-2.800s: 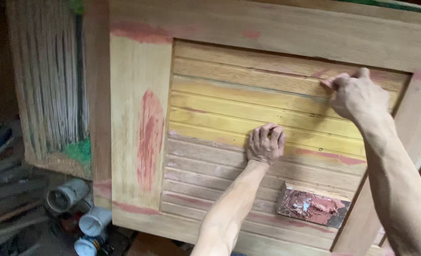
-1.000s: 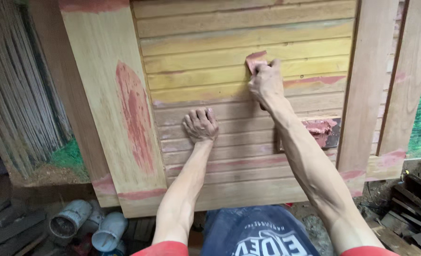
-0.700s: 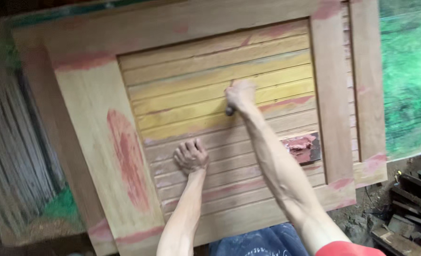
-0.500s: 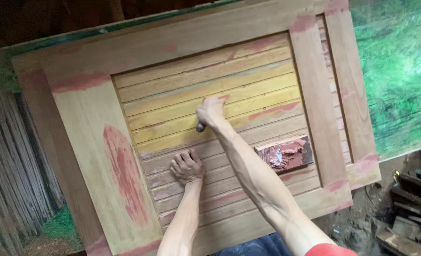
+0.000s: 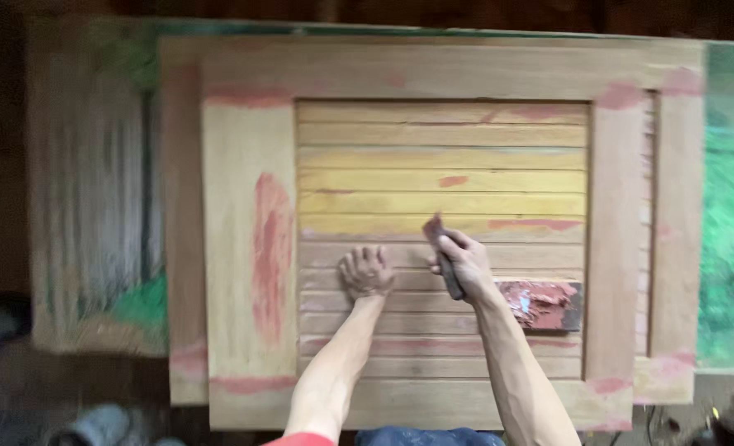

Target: The person applies a reddish wood filler to a wooden door using a putty knife. They spread the filler across the surface and into the grooves of the door panels, working systematically across different sections.

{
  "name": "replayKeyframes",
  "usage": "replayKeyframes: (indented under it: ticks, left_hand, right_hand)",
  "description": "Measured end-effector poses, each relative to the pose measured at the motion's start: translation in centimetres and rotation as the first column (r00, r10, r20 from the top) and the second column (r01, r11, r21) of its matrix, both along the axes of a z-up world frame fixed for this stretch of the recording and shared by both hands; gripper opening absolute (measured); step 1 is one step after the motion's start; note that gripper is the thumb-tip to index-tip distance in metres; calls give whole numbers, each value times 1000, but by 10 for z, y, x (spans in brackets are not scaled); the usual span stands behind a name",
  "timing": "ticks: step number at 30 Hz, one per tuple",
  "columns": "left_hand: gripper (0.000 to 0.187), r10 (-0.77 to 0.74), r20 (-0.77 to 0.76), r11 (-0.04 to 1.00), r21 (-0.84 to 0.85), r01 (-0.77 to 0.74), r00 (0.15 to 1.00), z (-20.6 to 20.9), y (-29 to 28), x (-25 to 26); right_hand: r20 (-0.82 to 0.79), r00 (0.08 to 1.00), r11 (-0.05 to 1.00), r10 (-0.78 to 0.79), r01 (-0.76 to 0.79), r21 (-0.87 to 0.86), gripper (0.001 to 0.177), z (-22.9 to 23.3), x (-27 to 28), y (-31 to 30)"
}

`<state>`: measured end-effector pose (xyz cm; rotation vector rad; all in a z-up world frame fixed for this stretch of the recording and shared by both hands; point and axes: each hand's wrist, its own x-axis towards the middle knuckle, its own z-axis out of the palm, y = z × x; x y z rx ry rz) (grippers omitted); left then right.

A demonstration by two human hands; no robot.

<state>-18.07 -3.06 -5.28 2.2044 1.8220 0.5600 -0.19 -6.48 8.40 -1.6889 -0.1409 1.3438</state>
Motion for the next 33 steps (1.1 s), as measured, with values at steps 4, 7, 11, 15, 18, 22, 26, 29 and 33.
replayKeyframes:
  ticks: [4,7,11,15,18,22,26,29,33]
  left_hand:
    - [25,-9,30,1000,8,9,1000,5,2,1]
    - [25,-22,57,1000,10,21,998,12,1,-4]
    - [26,-35,16,999,-23,35,999,12,1,-3]
    - [25,-27,-19,999,-25,26,999,10,0,-2]
    - [24,-27,-28,999,-30,26,999,13,2,-1]
    - [25,-35,-52,998,-55,32,998,20,3,-1]
    - [24,-39,-42,998,-43,38,998,25,4,-1]
    - [26,-40,-55,998,-44,37,998,26,5,0]
    - [24,-38,-77,998,-46,35,996,28,4,-1]
  right_hand:
    - [-6,999,998,-44,44,34,37,-10,-10,-13]
    - [8,998,996,-61,60,60,34,-10,-14,-18]
    - [62,995,996,-74,70,61,34,-5,-3,-13]
    - [98,987,989,-125,117,85,35,0,12,6]
    - [178,975,990,-132,121,71,36,5,28,27]
    - [350,933,996,-81,84,8,39,8,61,56]
    - [703,708,998,62,-53,-35,39,-15,114,88]
    - [946,192,952,262,-211,-221,27,-43,173,113]
    - [975,32,908,218,-374,-190,34,-69,226,138]
